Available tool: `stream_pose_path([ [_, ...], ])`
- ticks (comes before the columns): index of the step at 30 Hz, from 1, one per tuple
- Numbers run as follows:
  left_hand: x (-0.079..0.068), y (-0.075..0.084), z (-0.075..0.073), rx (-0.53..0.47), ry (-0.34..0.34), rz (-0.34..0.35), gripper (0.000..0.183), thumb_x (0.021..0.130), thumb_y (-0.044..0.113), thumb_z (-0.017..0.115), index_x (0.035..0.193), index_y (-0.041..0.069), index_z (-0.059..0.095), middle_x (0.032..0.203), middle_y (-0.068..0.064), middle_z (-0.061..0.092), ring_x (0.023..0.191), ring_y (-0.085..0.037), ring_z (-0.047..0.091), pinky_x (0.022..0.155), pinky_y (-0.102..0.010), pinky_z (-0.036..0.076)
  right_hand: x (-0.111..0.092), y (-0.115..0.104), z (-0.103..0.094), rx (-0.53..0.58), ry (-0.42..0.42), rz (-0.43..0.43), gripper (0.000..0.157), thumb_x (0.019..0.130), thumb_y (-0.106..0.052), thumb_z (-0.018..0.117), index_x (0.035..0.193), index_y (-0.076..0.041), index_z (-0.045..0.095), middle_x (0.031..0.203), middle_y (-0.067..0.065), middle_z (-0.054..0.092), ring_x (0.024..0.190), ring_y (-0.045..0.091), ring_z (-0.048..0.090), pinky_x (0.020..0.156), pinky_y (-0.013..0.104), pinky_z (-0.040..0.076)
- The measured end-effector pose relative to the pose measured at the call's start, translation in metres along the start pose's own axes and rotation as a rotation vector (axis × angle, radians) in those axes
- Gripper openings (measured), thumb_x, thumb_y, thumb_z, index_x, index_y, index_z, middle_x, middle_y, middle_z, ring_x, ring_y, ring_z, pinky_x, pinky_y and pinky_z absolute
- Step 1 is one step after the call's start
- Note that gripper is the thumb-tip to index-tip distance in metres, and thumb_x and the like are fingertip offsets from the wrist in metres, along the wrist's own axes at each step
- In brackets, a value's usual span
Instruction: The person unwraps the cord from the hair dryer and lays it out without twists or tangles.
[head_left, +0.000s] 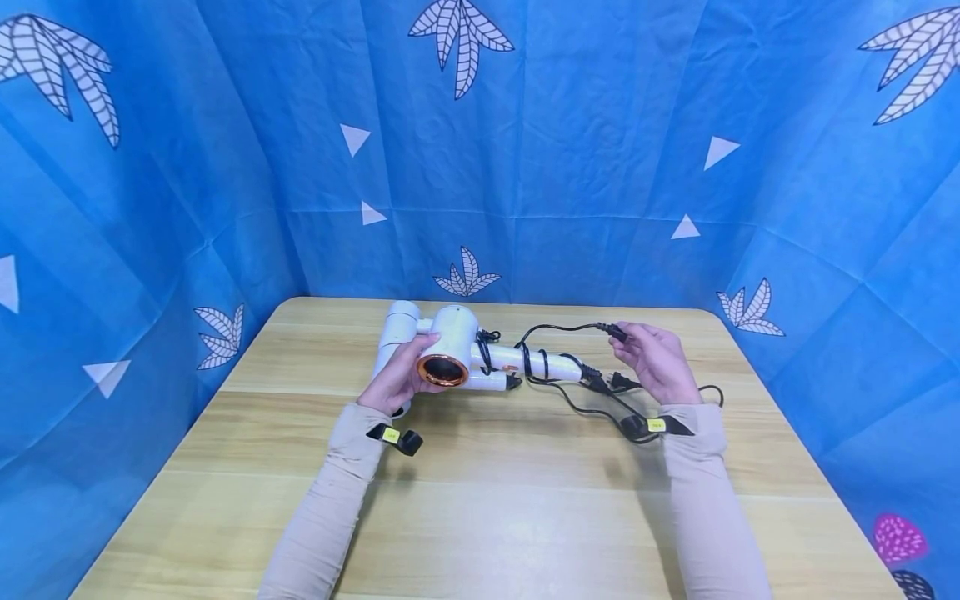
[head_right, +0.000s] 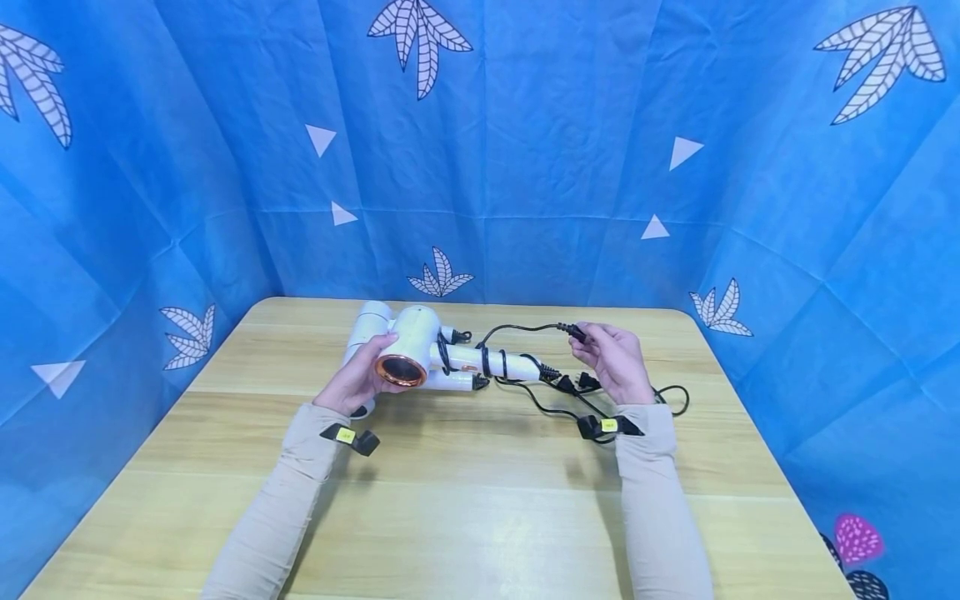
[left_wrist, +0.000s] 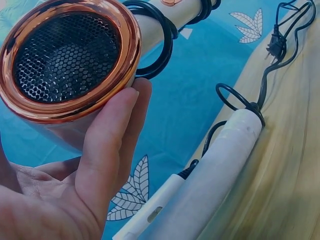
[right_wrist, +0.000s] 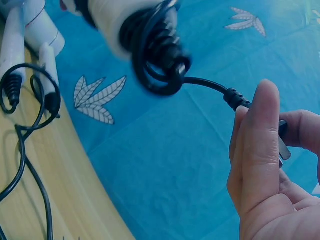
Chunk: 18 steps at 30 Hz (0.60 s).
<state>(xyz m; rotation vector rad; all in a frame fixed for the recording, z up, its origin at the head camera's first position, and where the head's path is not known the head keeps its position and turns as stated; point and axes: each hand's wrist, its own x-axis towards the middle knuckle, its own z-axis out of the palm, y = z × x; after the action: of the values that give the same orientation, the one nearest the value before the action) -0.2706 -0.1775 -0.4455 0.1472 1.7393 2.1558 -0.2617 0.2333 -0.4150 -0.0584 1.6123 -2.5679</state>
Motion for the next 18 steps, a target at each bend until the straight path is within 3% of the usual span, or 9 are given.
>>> stream_pose_path([
  [10,0.001,-0.002,-0.001,0.01,0.016,-0.003,0.059,0.102,0.04,0.05,0.144,0.001,0.04,0.104,0.0,0.068,0.086,-0.013,0.075,0.076,-0.032,0.066,-0.012,-0.014,0.014,0.058,-0.004,-0.056,0.017,0.104,-0.007,0.059,0.094,-0.007,0.073,0.086,0.005,0.076,0.075,0.009,0.074,0.071,0.015,0.062],
  [18,0.003,-0.002,-0.003,0.007,0.033,0.0,0.057,0.102,0.04,0.051,0.141,0.0,0.042,0.1,0.0,0.07,0.083,-0.013,0.075,0.074,-0.03,0.065,-0.025,-0.027,0.03,0.123,-0.062,-0.131,0.019,0.104,-0.005,0.058,0.094,-0.005,0.074,0.083,0.008,0.078,0.071,0.011,0.074,0.067,0.016,0.062],
])
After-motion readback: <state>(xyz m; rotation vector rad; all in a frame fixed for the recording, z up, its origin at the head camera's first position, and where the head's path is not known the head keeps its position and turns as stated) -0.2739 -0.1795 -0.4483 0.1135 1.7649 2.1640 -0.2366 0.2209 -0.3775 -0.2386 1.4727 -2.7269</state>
